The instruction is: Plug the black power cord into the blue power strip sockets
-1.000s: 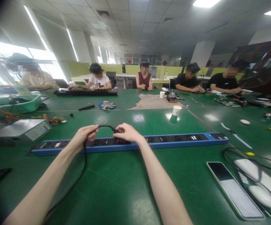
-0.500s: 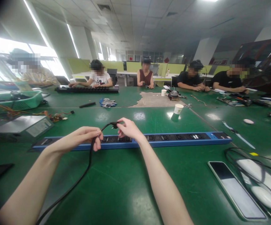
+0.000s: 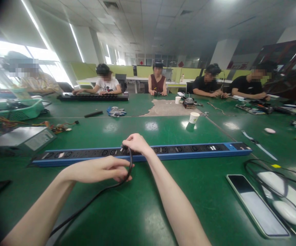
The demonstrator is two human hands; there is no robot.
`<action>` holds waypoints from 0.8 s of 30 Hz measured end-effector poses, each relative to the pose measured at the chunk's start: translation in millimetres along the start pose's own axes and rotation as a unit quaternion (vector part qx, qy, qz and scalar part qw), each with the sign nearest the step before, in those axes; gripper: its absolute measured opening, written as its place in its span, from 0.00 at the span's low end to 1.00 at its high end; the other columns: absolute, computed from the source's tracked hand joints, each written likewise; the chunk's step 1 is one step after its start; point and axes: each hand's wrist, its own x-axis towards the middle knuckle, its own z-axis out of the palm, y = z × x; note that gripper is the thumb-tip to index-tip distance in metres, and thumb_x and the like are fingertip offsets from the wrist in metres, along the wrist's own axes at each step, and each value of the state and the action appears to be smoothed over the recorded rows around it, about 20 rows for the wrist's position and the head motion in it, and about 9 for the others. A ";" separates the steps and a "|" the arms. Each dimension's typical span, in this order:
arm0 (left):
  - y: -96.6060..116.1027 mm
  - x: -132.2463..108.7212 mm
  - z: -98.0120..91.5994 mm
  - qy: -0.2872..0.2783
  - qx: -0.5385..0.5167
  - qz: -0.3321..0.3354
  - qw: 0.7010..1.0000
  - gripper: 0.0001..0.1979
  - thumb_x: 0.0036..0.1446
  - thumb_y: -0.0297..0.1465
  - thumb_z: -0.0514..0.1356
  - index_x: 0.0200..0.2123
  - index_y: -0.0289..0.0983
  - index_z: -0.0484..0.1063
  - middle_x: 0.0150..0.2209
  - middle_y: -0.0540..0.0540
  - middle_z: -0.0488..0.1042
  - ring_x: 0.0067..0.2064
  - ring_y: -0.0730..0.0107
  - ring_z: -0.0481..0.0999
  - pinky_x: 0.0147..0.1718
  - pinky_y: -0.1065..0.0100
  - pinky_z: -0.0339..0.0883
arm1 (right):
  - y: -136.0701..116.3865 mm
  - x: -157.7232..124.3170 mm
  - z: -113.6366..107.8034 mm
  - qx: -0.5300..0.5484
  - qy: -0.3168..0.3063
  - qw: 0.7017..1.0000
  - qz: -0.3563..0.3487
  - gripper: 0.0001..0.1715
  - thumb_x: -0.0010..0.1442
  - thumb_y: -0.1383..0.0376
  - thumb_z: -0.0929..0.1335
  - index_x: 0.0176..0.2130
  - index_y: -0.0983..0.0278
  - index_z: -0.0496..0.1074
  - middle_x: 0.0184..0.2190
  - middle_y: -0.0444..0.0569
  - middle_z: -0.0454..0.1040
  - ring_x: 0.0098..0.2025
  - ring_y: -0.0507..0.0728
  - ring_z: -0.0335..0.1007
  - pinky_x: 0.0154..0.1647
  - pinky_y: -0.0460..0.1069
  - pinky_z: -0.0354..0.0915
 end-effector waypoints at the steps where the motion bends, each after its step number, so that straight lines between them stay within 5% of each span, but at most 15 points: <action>1: -5.2 -1.6 -6.5 0.000 -0.018 -0.011 1.000 0.17 0.66 0.46 0.57 0.42 0.41 0.79 0.44 0.44 0.83 0.44 0.60 0.82 0.44 0.64 0.74 | -1.9 -1.2 -0.6 -0.044 0.011 0.999 -0.019 0.13 0.56 0.56 0.73 0.33 0.64 0.79 0.26 0.47 0.77 0.26 0.52 0.68 0.27 0.47 0.58; 3: -27.6 -1.7 -24.3 0.064 -0.052 -0.045 0.996 0.19 0.65 0.46 0.57 0.42 0.39 0.80 0.42 0.41 0.83 0.45 0.56 0.83 0.46 0.62 0.74 | -6.3 -3.5 -0.2 -0.121 0.026 0.992 -0.039 0.12 0.54 0.56 0.73 0.34 0.62 0.79 0.30 0.47 0.79 0.30 0.53 0.70 0.31 0.47 0.59; 5: -62.5 2.4 -43.5 0.213 -0.033 -0.070 0.974 0.20 0.65 0.46 0.55 0.39 0.38 0.80 0.37 0.41 0.83 0.41 0.55 0.83 0.43 0.60 0.74 | -10.0 -5.0 2.2 -0.179 0.028 0.983 -0.036 0.12 0.54 0.55 0.73 0.34 0.60 0.78 0.32 0.46 0.79 0.31 0.54 0.70 0.32 0.48 0.58; 7: -100.9 9.6 -57.6 0.381 0.103 -0.126 0.910 0.18 0.65 0.43 0.54 0.39 0.39 0.79 0.36 0.42 0.83 0.40 0.55 0.82 0.41 0.61 0.73 | -12.1 -5.5 5.5 -0.216 0.030 0.976 -0.029 0.11 0.55 0.54 0.73 0.35 0.58 0.78 0.33 0.46 0.79 0.32 0.55 0.71 0.33 0.48 0.57; 9: -133.1 18.1 -62.3 0.471 0.235 -0.161 0.835 0.16 0.65 0.40 0.54 0.45 0.40 0.78 0.44 0.41 0.83 0.47 0.52 0.81 0.46 0.59 0.71 | -13.1 -5.9 8.6 -0.234 0.033 0.971 -0.031 0.11 0.56 0.55 0.72 0.37 0.58 0.77 0.34 0.46 0.79 0.33 0.56 0.71 0.34 0.48 0.57; 13: -162.9 31.8 -51.1 0.436 0.368 -0.192 0.799 0.19 0.69 0.37 0.48 0.49 0.39 0.77 0.45 0.38 0.82 0.47 0.52 0.81 0.49 0.58 0.67 | -17.8 -10.0 17.9 -0.273 0.050 0.960 -0.041 0.11 0.58 0.55 0.71 0.39 0.57 0.75 0.35 0.47 0.80 0.35 0.58 0.74 0.35 0.49 0.58; 20: -164.5 36.4 -44.8 0.407 0.417 -0.223 0.781 0.21 0.71 0.37 0.44 0.48 0.41 0.76 0.43 0.42 0.83 0.44 0.57 0.81 0.48 0.61 0.64 | -36.5 -29.2 45.4 -0.417 0.097 0.903 -0.030 0.12 0.66 0.60 0.64 0.46 0.62 0.70 0.39 0.54 0.80 0.41 0.63 0.78 0.40 0.52 0.65; 24: -166.1 37.1 -46.0 0.406 0.418 -0.228 0.780 0.22 0.71 0.37 0.42 0.49 0.42 0.76 0.43 0.42 0.82 0.45 0.56 0.80 0.48 0.60 0.63 | -40.7 -34.8 43.8 -0.425 0.072 0.902 -0.016 0.12 0.68 0.60 0.63 0.49 0.61 0.68 0.41 0.53 0.80 0.43 0.62 0.79 0.42 0.52 0.66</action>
